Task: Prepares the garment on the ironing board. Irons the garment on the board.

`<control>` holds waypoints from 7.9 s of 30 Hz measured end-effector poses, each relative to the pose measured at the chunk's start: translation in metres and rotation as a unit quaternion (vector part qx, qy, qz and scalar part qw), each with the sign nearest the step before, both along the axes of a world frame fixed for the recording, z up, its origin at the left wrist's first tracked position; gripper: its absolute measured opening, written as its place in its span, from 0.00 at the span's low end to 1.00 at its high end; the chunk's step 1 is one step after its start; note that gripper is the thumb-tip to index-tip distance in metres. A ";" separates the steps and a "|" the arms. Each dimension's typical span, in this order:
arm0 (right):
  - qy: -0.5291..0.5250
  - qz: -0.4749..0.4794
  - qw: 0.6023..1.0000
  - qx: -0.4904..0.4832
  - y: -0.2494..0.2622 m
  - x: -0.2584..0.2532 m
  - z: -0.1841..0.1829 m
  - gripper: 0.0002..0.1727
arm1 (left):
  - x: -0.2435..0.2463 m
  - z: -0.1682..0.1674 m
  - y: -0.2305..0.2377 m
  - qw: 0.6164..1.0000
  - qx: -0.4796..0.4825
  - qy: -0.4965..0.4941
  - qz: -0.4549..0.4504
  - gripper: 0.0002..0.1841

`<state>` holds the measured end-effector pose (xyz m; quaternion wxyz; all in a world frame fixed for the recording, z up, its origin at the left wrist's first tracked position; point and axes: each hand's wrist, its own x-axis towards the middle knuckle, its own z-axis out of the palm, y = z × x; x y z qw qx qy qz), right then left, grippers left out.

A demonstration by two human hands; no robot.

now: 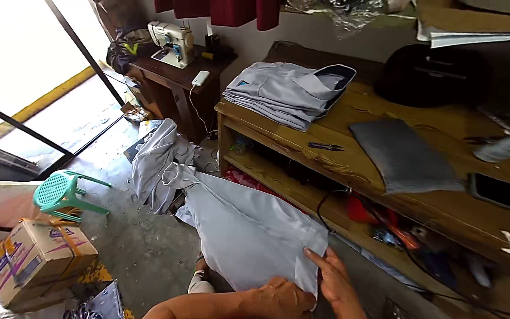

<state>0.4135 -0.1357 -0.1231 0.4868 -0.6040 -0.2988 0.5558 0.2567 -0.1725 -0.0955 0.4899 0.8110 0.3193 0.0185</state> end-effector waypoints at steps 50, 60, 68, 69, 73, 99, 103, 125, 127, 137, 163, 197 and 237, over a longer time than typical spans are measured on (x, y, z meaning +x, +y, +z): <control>-0.504 0.439 0.743 0.038 0.060 -0.019 0.080 0.29 | -0.195 -0.069 0.154 0.910 0.323 0.040 0.259 0.18; -0.495 0.498 0.708 0.079 0.112 -0.115 0.081 0.30 | -0.216 -0.061 0.169 0.925 0.265 0.070 0.264 0.18; -0.498 0.441 0.746 0.032 0.108 -0.124 0.081 0.32 | -0.305 -0.015 0.151 0.761 0.292 0.145 0.561 0.30; -0.495 0.440 0.749 0.025 0.098 -0.118 0.081 0.33 | -0.317 -0.016 0.150 0.753 0.250 0.178 0.582 0.35; -0.495 0.461 0.734 0.060 0.078 -0.118 0.078 0.33 | -0.341 -0.033 0.161 0.796 0.093 0.183 0.569 0.35; -0.506 0.540 0.664 0.107 0.219 -0.326 0.090 0.32 | -0.391 -0.068 0.232 0.801 -0.037 -0.081 0.592 0.14; -0.515 0.566 0.634 0.111 0.238 -0.363 0.089 0.32 | -0.408 -0.070 0.215 0.740 -0.093 -0.232 0.625 0.14; -0.540 0.537 0.642 0.089 0.187 -0.281 0.093 0.35 | -0.448 -0.164 0.023 0.757 -0.226 0.177 0.587 0.18; -0.541 0.539 0.638 0.097 0.199 -0.307 0.092 0.33 | -0.434 -0.166 0.024 0.776 -0.241 0.171 0.557 0.19; -0.548 0.530 0.646 0.045 0.157 -0.235 0.090 0.32 | -0.414 -0.161 0.012 0.814 -0.219 0.167 0.511 0.17; -0.595 0.131 0.779 0.148 -0.041 0.012 0.042 0.33 | -0.341 -0.005 0.242 0.608 -0.103 -0.295 0.730 0.20; -0.518 0.149 0.833 -0.124 -0.072 0.098 0.089 0.37 | -0.228 -0.083 0.143 0.830 0.361 0.207 0.371 0.40; -0.468 0.575 0.667 0.080 0.053 -0.142 0.084 0.33 | -0.298 -0.081 0.147 0.792 0.314 0.020 0.524 0.25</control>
